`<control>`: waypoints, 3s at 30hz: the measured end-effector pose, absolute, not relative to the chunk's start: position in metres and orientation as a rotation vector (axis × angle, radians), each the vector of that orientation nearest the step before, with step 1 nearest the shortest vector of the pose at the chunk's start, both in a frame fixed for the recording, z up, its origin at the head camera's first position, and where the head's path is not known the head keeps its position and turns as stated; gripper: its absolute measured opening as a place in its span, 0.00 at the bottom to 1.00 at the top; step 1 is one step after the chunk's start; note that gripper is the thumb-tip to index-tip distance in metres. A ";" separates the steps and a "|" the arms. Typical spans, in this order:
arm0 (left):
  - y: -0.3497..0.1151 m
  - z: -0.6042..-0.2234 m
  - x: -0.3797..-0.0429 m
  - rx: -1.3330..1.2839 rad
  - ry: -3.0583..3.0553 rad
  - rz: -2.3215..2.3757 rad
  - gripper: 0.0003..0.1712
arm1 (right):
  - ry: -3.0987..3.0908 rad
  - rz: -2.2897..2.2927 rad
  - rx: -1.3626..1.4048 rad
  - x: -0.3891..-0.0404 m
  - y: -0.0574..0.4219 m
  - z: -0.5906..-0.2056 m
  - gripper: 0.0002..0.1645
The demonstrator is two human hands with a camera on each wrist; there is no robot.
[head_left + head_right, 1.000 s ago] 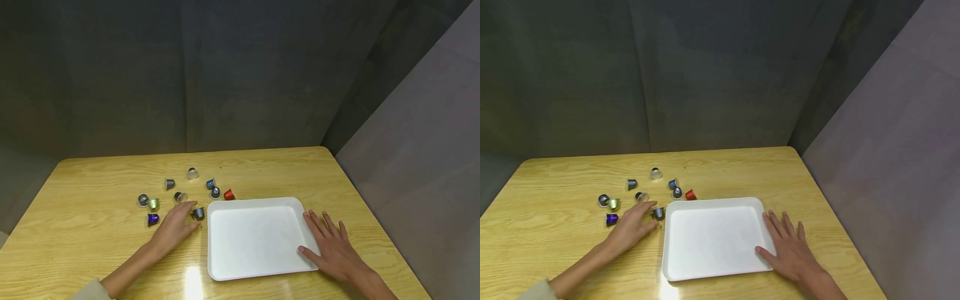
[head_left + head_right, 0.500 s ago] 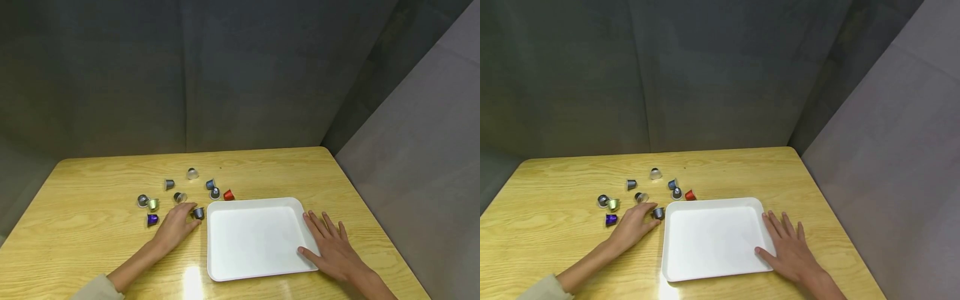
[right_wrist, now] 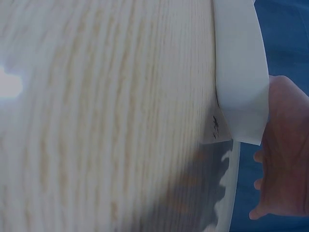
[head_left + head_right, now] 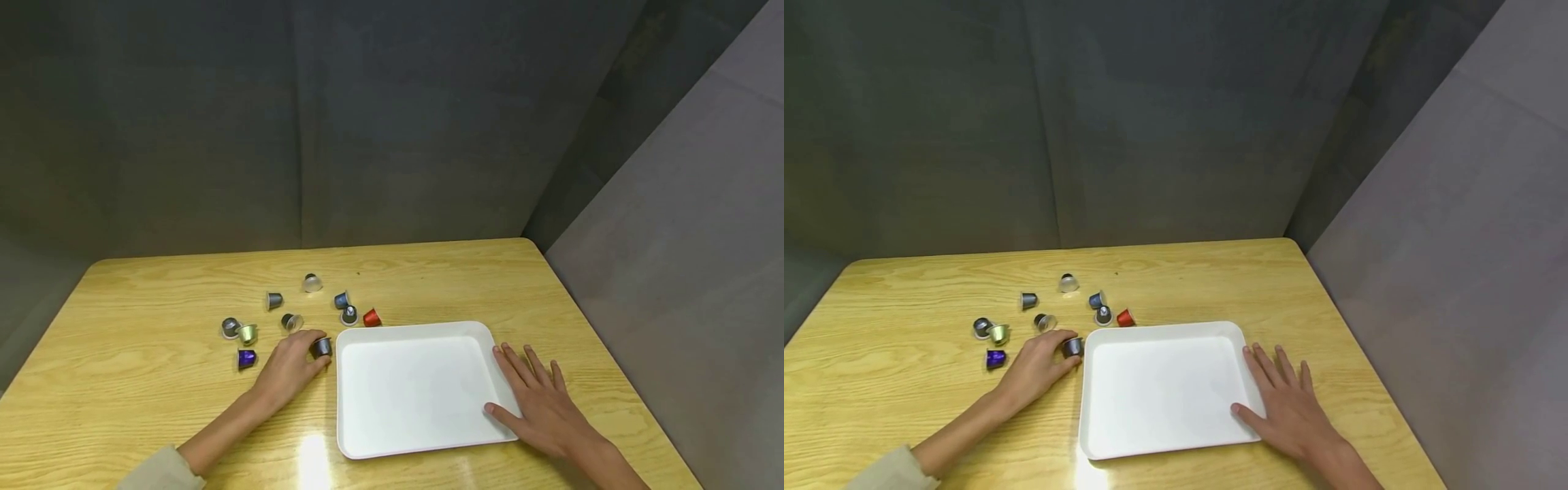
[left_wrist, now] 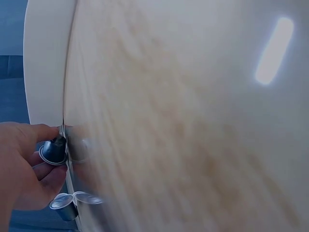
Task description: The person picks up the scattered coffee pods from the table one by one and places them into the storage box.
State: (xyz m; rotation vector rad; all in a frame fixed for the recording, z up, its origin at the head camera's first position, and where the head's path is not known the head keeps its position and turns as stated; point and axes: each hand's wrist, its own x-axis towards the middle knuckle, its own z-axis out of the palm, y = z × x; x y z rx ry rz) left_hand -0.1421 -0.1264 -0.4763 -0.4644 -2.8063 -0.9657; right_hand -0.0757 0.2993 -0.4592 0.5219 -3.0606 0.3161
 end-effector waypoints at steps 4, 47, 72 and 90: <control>-0.128 -0.474 -0.141 -0.460 -2.810 -0.971 0.23 | -3.058 0.320 0.530 -0.076 0.298 -0.458 0.53; -0.051 -0.424 -0.154 -0.843 -2.674 -0.968 0.13 | -3.089 0.340 0.491 -0.075 0.297 -0.458 0.55; 0.017 -0.435 -0.166 -1.031 -2.699 -1.025 0.09 | -3.098 0.298 0.484 -0.077 0.296 -0.458 0.56; 0.055 -0.433 -0.175 -1.131 -2.706 -0.872 0.11 | -3.072 0.292 0.518 -0.077 0.297 -0.458 0.56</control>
